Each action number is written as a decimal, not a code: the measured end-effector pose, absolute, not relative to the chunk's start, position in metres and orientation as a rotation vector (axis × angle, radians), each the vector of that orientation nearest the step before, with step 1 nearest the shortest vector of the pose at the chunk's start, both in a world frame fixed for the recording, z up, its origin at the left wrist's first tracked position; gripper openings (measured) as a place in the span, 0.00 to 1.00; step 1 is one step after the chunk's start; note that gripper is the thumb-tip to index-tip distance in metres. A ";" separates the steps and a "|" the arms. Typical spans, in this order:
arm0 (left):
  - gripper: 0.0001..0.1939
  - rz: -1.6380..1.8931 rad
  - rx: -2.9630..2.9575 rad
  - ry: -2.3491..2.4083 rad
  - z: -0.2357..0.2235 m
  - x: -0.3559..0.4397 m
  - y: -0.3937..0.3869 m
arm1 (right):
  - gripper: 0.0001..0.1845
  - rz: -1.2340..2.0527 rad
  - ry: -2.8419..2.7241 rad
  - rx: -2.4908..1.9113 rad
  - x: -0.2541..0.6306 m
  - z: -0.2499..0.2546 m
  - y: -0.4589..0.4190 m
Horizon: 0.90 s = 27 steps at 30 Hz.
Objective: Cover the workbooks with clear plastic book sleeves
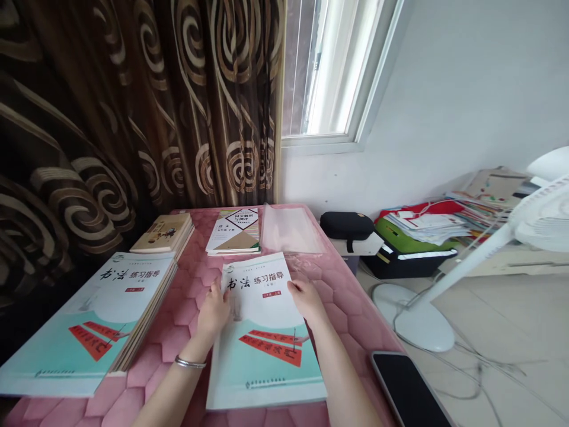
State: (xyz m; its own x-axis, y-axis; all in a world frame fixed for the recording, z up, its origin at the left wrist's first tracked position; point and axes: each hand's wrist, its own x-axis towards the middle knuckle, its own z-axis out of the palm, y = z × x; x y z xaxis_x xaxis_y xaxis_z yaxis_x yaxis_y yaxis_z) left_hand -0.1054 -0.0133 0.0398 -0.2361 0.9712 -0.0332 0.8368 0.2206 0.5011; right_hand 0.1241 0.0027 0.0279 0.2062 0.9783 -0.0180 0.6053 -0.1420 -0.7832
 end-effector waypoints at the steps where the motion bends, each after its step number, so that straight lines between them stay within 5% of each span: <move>1: 0.25 0.543 1.685 2.163 0.038 -0.104 -0.012 | 0.17 0.709 -1.507 -1.887 0.128 0.025 0.004; 18: 0.29 0.547 1.616 2.194 0.039 -0.127 -0.004 | 0.18 0.481 -1.741 -2.224 0.094 0.023 -0.001; 27: 0.23 0.712 1.615 2.147 0.032 -0.122 -0.003 | 0.20 0.194 -1.823 -2.388 0.091 0.022 -0.006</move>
